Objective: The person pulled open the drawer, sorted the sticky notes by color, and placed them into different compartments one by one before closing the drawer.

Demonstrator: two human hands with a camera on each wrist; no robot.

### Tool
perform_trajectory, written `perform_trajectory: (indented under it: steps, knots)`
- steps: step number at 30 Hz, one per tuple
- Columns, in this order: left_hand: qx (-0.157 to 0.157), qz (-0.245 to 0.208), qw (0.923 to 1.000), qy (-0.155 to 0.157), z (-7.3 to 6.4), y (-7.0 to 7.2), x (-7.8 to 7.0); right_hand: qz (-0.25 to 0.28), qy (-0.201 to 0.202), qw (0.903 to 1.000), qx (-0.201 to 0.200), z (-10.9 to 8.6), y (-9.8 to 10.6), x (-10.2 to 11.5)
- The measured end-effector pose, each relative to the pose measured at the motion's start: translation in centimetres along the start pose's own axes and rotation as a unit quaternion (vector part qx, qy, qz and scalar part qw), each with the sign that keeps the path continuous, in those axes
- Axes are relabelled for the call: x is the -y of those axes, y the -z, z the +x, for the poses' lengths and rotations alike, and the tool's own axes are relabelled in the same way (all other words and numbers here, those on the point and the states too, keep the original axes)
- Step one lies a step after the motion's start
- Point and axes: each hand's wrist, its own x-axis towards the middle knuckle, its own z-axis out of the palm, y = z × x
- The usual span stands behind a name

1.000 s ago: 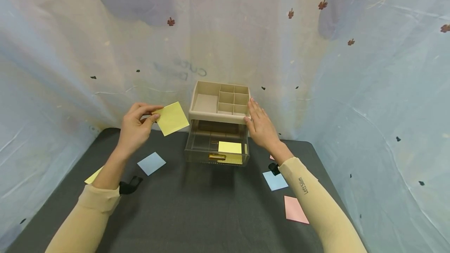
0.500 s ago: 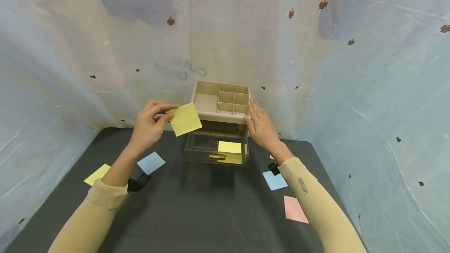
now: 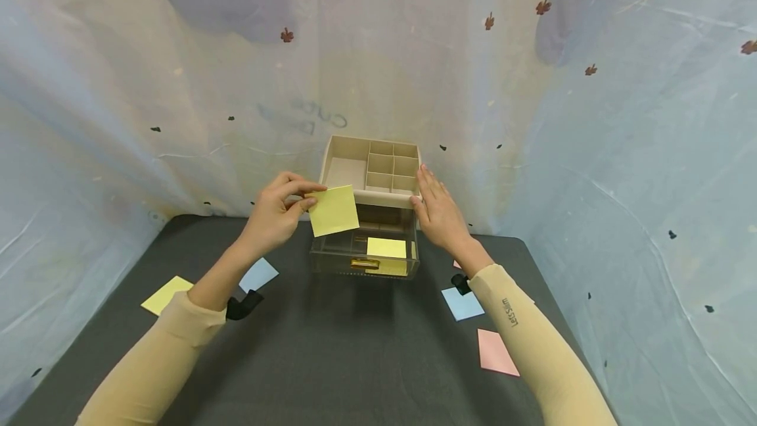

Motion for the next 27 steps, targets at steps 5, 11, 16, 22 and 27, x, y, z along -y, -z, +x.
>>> perform_trajectory:
  steps: [5, 11, 16, 22, 27]
  knots:
    - [0.032, 0.013, 0.9993, -0.011, 0.2, -1.0, 0.1, -0.001, -0.004, 1.0000, 0.002, 0.0, 0.0, 0.0]
    - [0.071, 0.032, 0.9963, -0.036, 0.6, -2.0, 0.1, -0.001, -0.005, 1.0000, 0.003, 0.0, 0.1, 0.0]
    - [0.109, 0.048, 0.9922, -0.038, 0.6, -2.5, -0.1, -0.002, -0.005, 1.0000, 0.004, 0.1, -0.1, -0.1]
    - [0.135, 0.066, 0.9872, -0.053, 0.6, -2.6, 0.0, 0.000, -0.004, 1.0000, 0.001, 0.1, -0.2, -0.2]
    - [0.161, 0.074, 0.9831, -0.045, 0.5, -2.7, 0.3, 0.002, -0.003, 1.0000, 0.000, 0.1, -0.2, -0.3]
